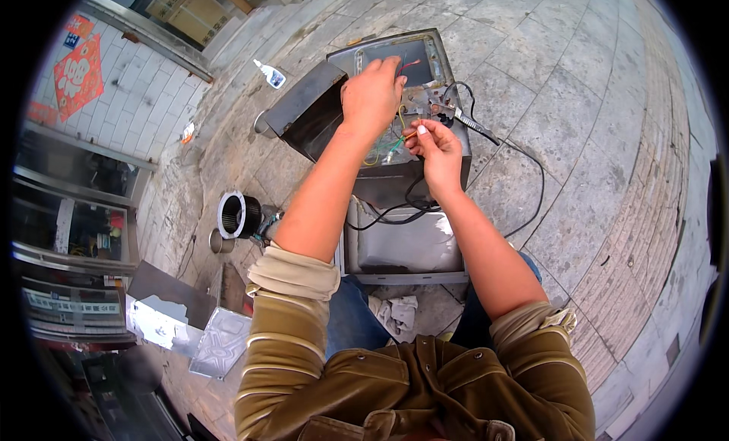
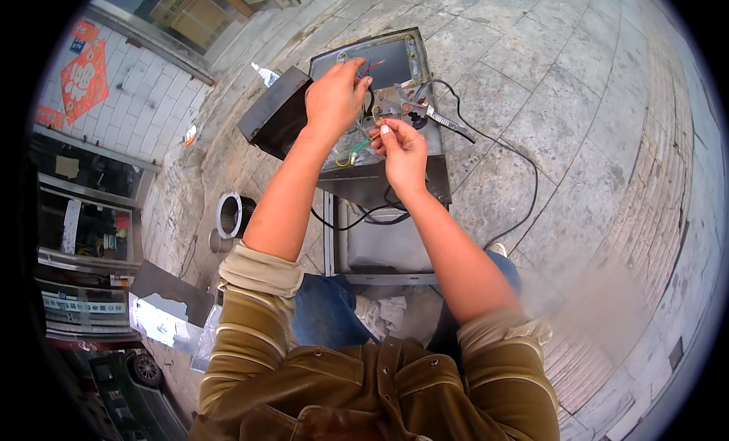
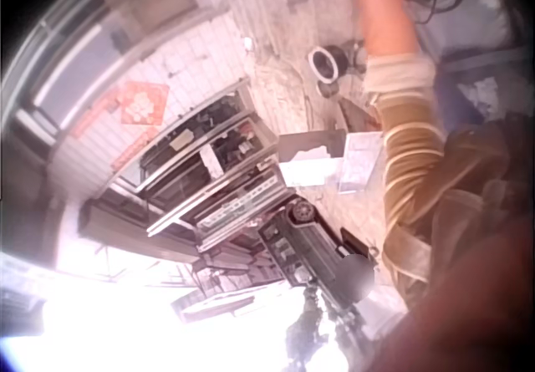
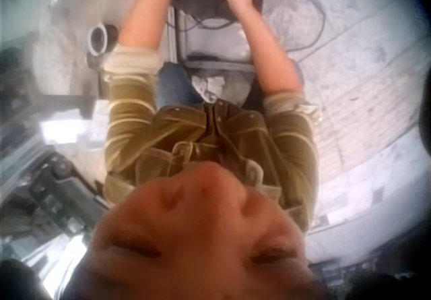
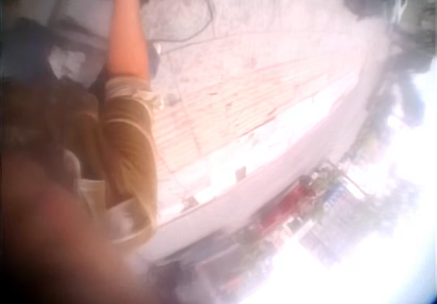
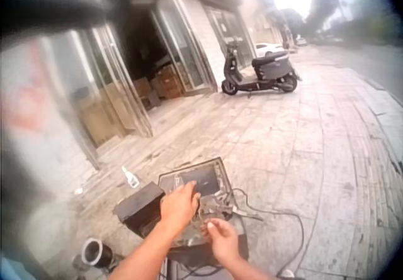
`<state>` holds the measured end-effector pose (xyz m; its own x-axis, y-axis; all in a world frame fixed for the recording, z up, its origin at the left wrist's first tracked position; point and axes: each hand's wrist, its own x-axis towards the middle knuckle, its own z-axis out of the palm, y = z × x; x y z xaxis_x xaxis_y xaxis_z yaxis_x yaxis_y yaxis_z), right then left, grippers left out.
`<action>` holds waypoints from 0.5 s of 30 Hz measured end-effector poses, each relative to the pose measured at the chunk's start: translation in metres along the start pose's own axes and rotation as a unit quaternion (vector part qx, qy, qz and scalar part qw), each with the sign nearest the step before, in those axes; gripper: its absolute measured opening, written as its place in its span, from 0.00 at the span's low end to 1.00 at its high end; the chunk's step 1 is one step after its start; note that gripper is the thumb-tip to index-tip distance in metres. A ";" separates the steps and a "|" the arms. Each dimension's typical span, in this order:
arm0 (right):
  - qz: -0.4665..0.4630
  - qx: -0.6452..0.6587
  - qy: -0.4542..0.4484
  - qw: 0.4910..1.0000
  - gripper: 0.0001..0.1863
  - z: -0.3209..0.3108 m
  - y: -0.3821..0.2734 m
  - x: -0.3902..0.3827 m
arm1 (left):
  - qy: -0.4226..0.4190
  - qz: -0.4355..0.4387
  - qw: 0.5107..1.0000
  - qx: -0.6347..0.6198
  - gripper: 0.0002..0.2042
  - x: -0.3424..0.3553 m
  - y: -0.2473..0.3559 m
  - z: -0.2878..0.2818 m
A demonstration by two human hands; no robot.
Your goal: The person is repairing an electronic device by stripping and twisting colored wires together. They use pliers to strip the insulation and their hands to twist the wire ends, working on the internal wiring of the appliance.
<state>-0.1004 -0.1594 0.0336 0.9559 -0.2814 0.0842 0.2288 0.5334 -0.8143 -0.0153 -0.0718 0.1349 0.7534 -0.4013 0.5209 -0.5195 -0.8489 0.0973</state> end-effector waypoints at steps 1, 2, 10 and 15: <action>0.000 0.001 0.001 1.000 0.08 0.001 0.000 0.000 | 0.011 0.004 1.000 -0.002 0.09 0.002 0.000 0.002; 0.001 0.001 0.002 1.000 0.08 0.001 0.000 0.000 | 0.003 0.004 1.000 0.005 0.09 0.003 -0.001 0.004; 0.022 0.002 0.003 1.000 0.09 0.001 -0.001 0.002 | 0.023 0.059 0.995 -0.073 0.07 -0.011 0.002 0.006; -0.022 -0.044 0.007 0.999 0.09 0.000 -0.001 0.005 | -0.037 0.085 0.978 -0.188 0.07 -0.036 0.005 -0.006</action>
<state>-0.0962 -0.1611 0.0346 0.9428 -0.3138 0.1129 0.2518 0.4481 -0.8578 -0.0473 -0.0596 0.1221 0.6633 -0.5605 0.4960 -0.7405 -0.5875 0.3264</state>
